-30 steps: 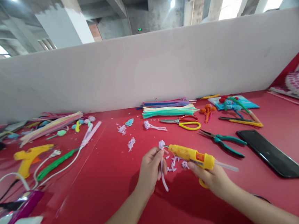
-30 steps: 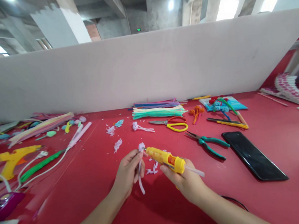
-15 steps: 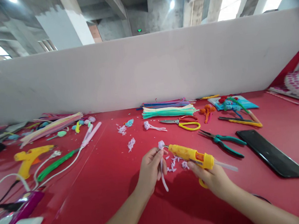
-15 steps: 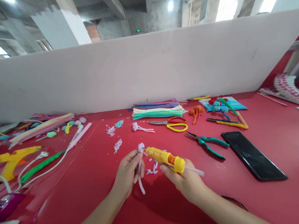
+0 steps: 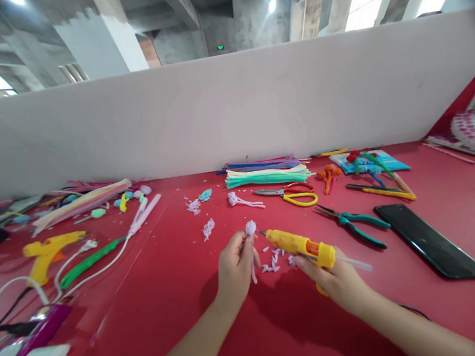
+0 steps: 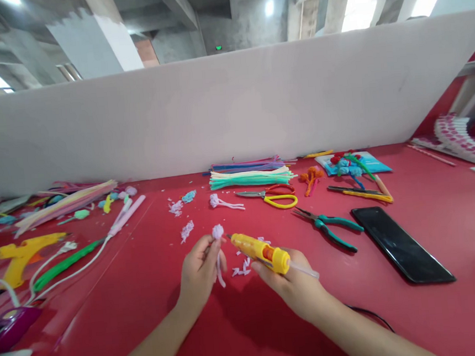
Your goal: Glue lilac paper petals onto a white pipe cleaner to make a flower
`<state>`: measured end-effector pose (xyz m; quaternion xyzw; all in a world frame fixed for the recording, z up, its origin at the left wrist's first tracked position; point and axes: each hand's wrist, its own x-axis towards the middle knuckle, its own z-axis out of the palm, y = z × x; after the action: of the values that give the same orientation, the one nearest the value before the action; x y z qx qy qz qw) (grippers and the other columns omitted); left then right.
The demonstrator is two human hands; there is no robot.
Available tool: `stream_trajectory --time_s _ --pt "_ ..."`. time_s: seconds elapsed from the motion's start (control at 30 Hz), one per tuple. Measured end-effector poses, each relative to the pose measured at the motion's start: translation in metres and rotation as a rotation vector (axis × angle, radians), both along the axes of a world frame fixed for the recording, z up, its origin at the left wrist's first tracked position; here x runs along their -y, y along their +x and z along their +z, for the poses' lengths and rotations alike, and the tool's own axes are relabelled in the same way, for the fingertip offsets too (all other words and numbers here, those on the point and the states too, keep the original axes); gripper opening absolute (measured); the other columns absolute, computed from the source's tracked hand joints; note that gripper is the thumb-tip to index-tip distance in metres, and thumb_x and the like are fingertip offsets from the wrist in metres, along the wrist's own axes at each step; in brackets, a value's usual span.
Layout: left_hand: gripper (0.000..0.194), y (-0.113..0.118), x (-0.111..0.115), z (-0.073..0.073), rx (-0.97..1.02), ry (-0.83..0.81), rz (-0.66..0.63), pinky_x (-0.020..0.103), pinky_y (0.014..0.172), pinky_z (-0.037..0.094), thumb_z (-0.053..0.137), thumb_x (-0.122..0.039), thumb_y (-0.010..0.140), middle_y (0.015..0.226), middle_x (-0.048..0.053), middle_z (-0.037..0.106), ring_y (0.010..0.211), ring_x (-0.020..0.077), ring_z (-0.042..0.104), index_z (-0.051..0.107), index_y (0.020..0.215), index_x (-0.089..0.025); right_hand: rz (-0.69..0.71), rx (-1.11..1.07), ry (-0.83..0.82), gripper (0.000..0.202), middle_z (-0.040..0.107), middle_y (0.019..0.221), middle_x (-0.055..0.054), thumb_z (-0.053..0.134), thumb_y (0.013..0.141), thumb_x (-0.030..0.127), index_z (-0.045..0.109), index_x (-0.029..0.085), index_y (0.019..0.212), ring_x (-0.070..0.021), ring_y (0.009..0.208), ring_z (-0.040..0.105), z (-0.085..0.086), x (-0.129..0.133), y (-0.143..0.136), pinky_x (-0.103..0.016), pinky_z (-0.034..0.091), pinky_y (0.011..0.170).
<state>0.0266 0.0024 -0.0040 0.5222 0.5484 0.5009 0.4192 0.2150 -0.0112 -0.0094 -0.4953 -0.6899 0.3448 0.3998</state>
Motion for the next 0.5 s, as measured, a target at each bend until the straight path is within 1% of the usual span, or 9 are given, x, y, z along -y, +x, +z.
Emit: stream_trajectory --time_s 0.03,0.1,0.17,0.23,0.3,0.33,0.4,0.43,0.5 --pt "0.026 -0.001 -0.001 0.0 0.013 0.015 0.015 0.016 0.036 0.029 0.05 -0.044 0.082 0.045 -0.005 0.051 0.034 0.0059 0.037 0.052 0.077 -0.018 0.023 0.005 -0.013 0.028 0.056 0.06 -0.001 0.05 0.082 0.042 0.063 0.019 0.074 -0.0167 0.061 0.055 0.0 -0.001 0.001 -0.024 0.044 0.055" --pt "0.028 -0.001 -0.003 -0.001 0.086 -0.017 0.006 0.016 0.034 0.025 0.05 -0.045 0.082 0.046 -0.005 0.053 0.032 0.0052 0.035 0.053 0.081 -0.018 0.024 0.002 -0.042 0.027 0.056 0.063 0.0 0.048 0.084 0.041 0.061 0.018 0.081 -0.0155 0.061 0.054 -0.002 -0.005 0.003 -0.024 0.043 0.056" --pt "0.03 0.0 -0.004 -0.004 0.167 -0.089 -0.033 0.016 0.033 0.02 0.05 -0.046 0.081 0.045 -0.004 0.053 0.031 0.0043 0.032 0.054 0.082 -0.017 -0.047 -0.022 -0.073 0.023 0.053 0.062 0.001 0.05 0.082 0.038 0.057 0.017 0.085 -0.013 0.056 0.05 -0.004 -0.012 0.006 -0.023 0.041 0.051" --pt "0.03 0.002 -0.005 -0.006 0.214 -0.144 -0.073 0.015 0.032 0.017 0.05 -0.046 0.081 0.043 -0.005 0.051 0.03 0.0038 0.03 0.055 0.082 -0.016 -0.102 -0.027 -0.101 0.019 0.051 0.063 0.003 0.053 0.077 0.032 0.053 0.017 0.089 -0.0112 0.052 0.047 -0.005 -0.021 0.01 -0.021 0.039 0.048" --pt "0.03 0.003 -0.004 -0.006 0.219 -0.17 -0.117 0.015 0.032 0.017 0.05 -0.045 0.081 0.041 -0.006 0.048 0.03 0.0038 0.028 0.055 0.083 -0.016 -0.092 0.037 -0.112 0.015 0.053 0.064 0.002 0.052 0.074 0.026 0.053 0.016 0.086 -0.0117 0.053 0.049 -0.004 -0.03 0.015 -0.022 0.039 0.049" --pt "0.03 0.004 -0.003 -0.005 0.212 -0.178 -0.142 0.015 0.032 0.018 0.05 -0.045 0.081 0.04 -0.007 0.046 0.03 0.004 0.028 0.055 0.085 -0.016 -0.083 0.072 -0.118 0.015 0.055 0.065 0.001 0.05 0.075 0.026 0.053 0.015 0.084 -0.0125 0.055 0.051 -0.004 -0.035 0.017 -0.022 0.039 0.05" --pt "0.031 0.004 -0.002 -0.003 0.189 -0.192 -0.187 0.015 0.031 0.019 0.049 -0.045 0.082 0.04 -0.007 0.046 0.03 0.0044 0.028 0.055 0.088 -0.016 -0.132 0.195 -0.092 0.02 0.06 0.071 -0.002 0.048 0.078 0.032 0.055 0.015 0.086 -0.0145 0.059 0.056 -0.003 -0.044 0.023 -0.022 0.038 0.052" --pt "0.031 0.005 -0.001 -0.002 0.179 -0.202 -0.203 0.015 0.031 0.019 0.048 -0.046 0.083 0.04 -0.007 0.046 0.03 0.0047 0.029 0.055 0.09 -0.016 -0.191 0.314 -0.078 0.024 0.062 0.072 -0.003 0.046 0.08 0.036 0.056 0.015 0.086 -0.0151 0.06 0.057 -0.002 -0.048 0.026 -0.022 0.037 0.051" --pt "0.032 0.005 0.001 -0.001 0.166 -0.218 -0.226 0.016 0.031 0.02 0.046 -0.046 0.084 0.041 -0.007 0.047 0.03 0.0055 0.031 0.055 0.092 -0.016 -0.28 0.633 -0.091 0.035 0.064 0.068 -0.005 0.039 0.085 0.044 0.057 0.015 0.079 -0.0163 0.059 0.058 -0.002 -0.054 0.031 -0.024 0.034 0.05"
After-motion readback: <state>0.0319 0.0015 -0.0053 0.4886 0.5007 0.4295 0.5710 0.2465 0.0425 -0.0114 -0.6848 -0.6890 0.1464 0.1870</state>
